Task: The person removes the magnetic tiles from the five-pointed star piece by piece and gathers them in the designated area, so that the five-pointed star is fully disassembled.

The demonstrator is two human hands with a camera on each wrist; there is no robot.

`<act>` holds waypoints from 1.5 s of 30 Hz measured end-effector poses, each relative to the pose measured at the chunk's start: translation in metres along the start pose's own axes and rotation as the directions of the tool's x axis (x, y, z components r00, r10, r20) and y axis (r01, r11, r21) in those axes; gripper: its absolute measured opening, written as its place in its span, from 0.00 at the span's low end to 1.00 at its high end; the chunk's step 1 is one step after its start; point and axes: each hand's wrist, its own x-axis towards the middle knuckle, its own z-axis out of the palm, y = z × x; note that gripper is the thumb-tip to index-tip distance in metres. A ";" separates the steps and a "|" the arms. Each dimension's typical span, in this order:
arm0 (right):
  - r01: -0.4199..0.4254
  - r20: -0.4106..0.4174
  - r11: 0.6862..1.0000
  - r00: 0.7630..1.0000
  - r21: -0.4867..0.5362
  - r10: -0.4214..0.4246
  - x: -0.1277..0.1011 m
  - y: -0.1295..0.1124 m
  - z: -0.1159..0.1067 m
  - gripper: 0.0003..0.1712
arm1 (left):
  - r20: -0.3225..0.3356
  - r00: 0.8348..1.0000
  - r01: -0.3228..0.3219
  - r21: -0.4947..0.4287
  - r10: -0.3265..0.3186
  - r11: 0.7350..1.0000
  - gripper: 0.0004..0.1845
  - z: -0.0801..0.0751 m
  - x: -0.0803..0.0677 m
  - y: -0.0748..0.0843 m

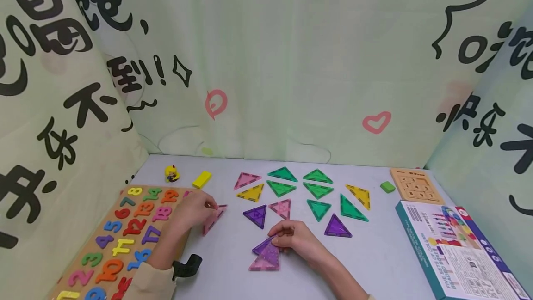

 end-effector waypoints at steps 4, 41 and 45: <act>0.002 -0.003 1.000 1.000 0.000 -0.002 -0.001 0.000 0.000 0.14 | -0.063 0.998 0.020 0.046 -0.017 0.999 0.08 0.008 0.008 -0.004; 0.010 -0.093 0.977 0.996 0.213 0.010 0.003 0.004 0.003 0.14 | 0.396 0.868 -0.230 -0.215 0.300 0.949 0.11 0.057 -0.014 0.042; 0.003 -0.098 0.979 0.995 0.204 0.017 0.001 0.003 0.003 0.12 | 0.406 0.861 -0.232 -0.221 0.306 0.947 0.12 0.055 -0.014 0.042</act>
